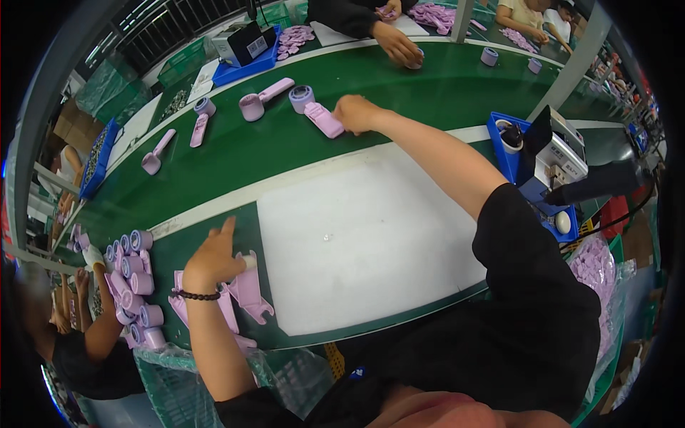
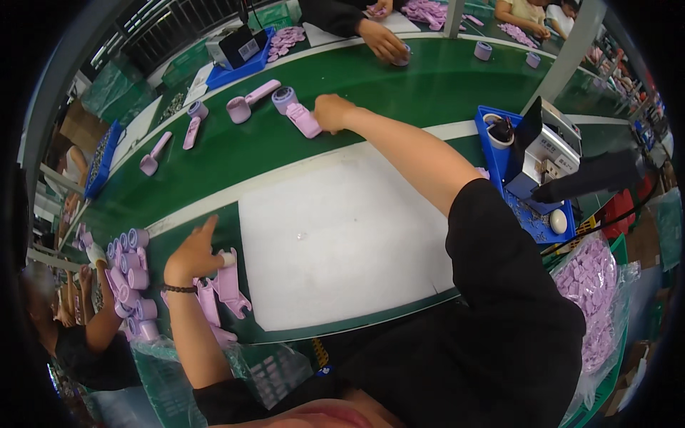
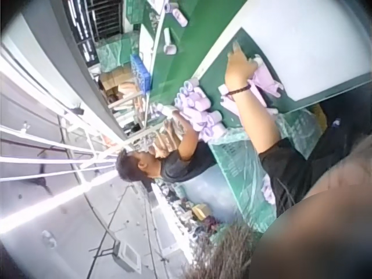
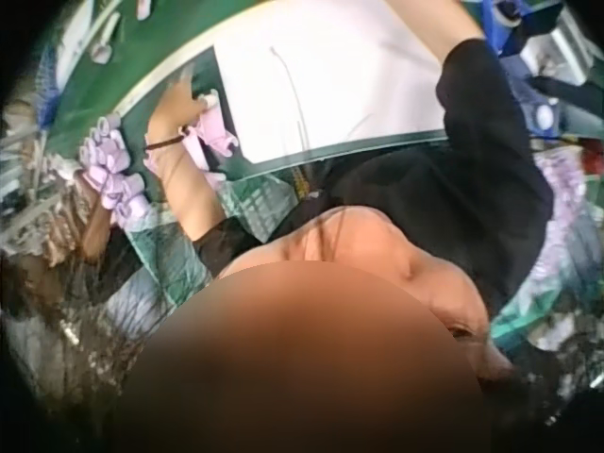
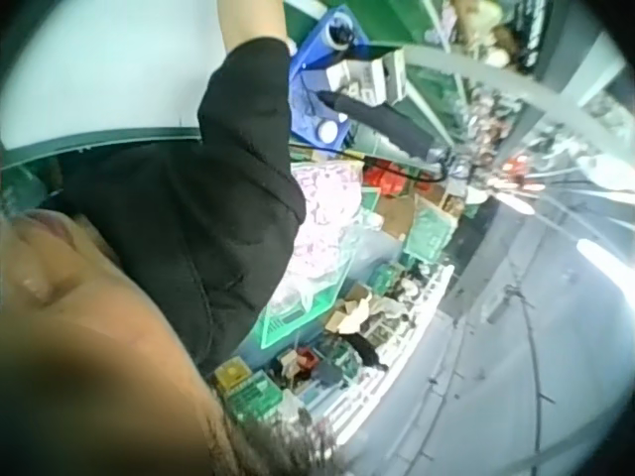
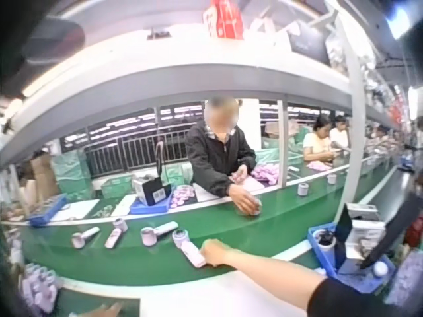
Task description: Manually assemble the plastic components and housing of portable hand fans on a factory production line.
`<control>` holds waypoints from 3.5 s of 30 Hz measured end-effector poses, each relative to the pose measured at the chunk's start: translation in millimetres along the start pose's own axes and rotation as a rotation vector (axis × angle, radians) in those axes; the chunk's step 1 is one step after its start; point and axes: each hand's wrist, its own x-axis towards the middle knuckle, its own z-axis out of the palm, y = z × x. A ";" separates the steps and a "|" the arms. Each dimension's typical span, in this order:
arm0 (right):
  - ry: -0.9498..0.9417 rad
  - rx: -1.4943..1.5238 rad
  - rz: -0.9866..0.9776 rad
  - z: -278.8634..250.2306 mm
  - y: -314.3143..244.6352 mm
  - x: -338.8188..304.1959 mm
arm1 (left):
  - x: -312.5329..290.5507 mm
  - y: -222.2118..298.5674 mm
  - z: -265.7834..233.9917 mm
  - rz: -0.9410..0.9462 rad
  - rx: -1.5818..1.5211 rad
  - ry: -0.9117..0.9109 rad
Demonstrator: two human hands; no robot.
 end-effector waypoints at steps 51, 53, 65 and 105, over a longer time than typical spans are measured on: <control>0.480 0.877 -0.469 64.3 -40.2 -7.7 | -3.1 78.2 19.5 0.912 -0.254 0.389; 0.458 0.875 -0.461 64.0 -40.1 -9.1 | -3.8 76.2 18.3 0.907 -0.254 0.349; 0.390 0.857 -0.569 62.6 -53.2 -16.9 | -1.5 81.7 26.1 1.020 -0.233 0.327; 0.208 0.802 -0.575 67.9 -50.8 -13.6 | 11.4 55.9 42.1 0.779 -0.211 0.068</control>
